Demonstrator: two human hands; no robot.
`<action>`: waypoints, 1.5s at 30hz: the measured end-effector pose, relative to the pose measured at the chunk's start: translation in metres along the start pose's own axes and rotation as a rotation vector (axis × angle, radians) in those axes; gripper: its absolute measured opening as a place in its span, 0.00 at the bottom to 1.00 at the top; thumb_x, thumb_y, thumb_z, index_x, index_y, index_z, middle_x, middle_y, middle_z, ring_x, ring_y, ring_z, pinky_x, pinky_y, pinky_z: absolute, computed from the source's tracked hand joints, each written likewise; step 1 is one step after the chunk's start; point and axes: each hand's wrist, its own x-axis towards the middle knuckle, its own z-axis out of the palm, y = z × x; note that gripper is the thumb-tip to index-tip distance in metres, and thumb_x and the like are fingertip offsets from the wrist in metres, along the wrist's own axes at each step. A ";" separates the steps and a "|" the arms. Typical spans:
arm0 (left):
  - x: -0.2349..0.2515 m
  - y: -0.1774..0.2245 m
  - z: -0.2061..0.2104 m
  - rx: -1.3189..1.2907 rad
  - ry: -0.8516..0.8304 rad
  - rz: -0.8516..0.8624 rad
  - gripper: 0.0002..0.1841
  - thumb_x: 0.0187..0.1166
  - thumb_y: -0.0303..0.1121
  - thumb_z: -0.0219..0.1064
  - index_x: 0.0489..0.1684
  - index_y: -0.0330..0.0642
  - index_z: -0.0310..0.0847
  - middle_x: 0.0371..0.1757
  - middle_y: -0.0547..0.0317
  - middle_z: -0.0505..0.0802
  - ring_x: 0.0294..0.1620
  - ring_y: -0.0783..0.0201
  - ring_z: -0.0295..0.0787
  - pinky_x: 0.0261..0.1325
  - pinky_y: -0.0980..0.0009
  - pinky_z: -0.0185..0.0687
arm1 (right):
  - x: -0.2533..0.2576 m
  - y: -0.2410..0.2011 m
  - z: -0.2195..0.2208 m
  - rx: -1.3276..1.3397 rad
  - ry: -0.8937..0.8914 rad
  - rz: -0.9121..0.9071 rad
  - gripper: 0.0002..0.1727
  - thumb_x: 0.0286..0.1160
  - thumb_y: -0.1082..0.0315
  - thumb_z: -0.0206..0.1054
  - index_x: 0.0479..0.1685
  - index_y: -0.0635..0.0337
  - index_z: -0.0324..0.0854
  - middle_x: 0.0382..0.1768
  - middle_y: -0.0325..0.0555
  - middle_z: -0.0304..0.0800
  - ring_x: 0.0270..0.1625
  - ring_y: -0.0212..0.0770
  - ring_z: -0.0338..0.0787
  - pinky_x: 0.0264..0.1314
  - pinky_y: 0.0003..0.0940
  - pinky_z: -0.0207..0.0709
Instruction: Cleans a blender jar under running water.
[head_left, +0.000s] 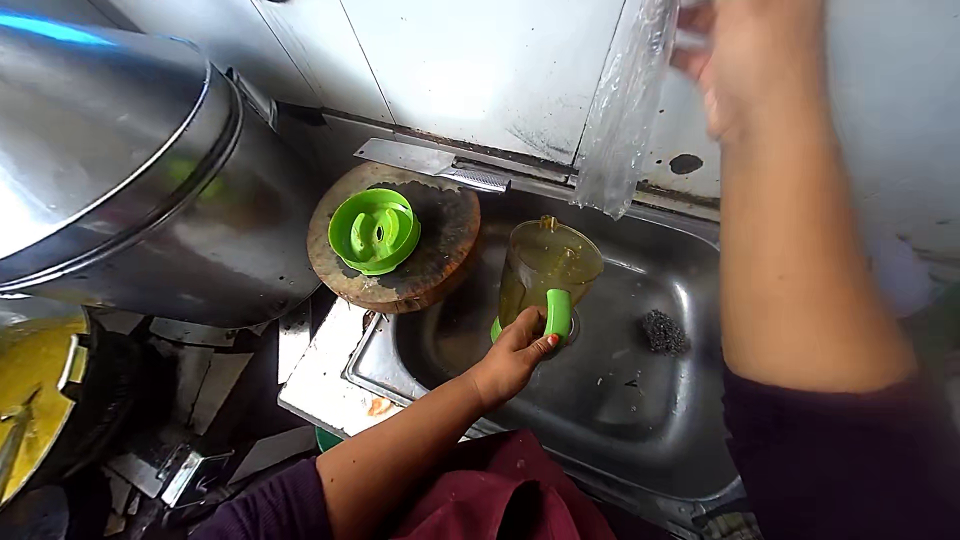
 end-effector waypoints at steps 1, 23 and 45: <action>0.001 0.000 0.000 0.012 -0.007 0.006 0.18 0.88 0.30 0.53 0.71 0.28 0.67 0.59 0.50 0.87 0.60 0.66 0.87 0.69 0.67 0.83 | -0.010 0.010 0.001 -0.015 -0.108 0.067 0.20 0.94 0.56 0.53 0.68 0.62 0.75 0.55 0.45 0.86 0.56 0.36 0.90 0.61 0.36 0.87; -0.010 -0.021 -0.022 0.087 -0.041 0.033 0.19 0.85 0.24 0.49 0.72 0.27 0.65 0.60 0.50 0.87 0.63 0.67 0.85 0.71 0.67 0.80 | -0.082 0.023 0.011 0.172 -0.514 0.445 0.26 0.99 0.52 0.40 0.67 0.58 0.80 0.41 0.43 0.92 0.44 0.42 0.96 0.48 0.43 0.94; -0.026 -0.021 -0.017 0.138 0.084 -0.136 0.19 0.85 0.31 0.55 0.69 0.31 0.66 0.52 0.56 0.86 0.53 0.71 0.85 0.61 0.72 0.80 | -0.081 0.036 0.019 -0.091 -0.290 0.415 0.23 0.98 0.53 0.43 0.71 0.56 0.77 0.51 0.42 0.93 0.56 0.38 0.95 0.58 0.38 0.92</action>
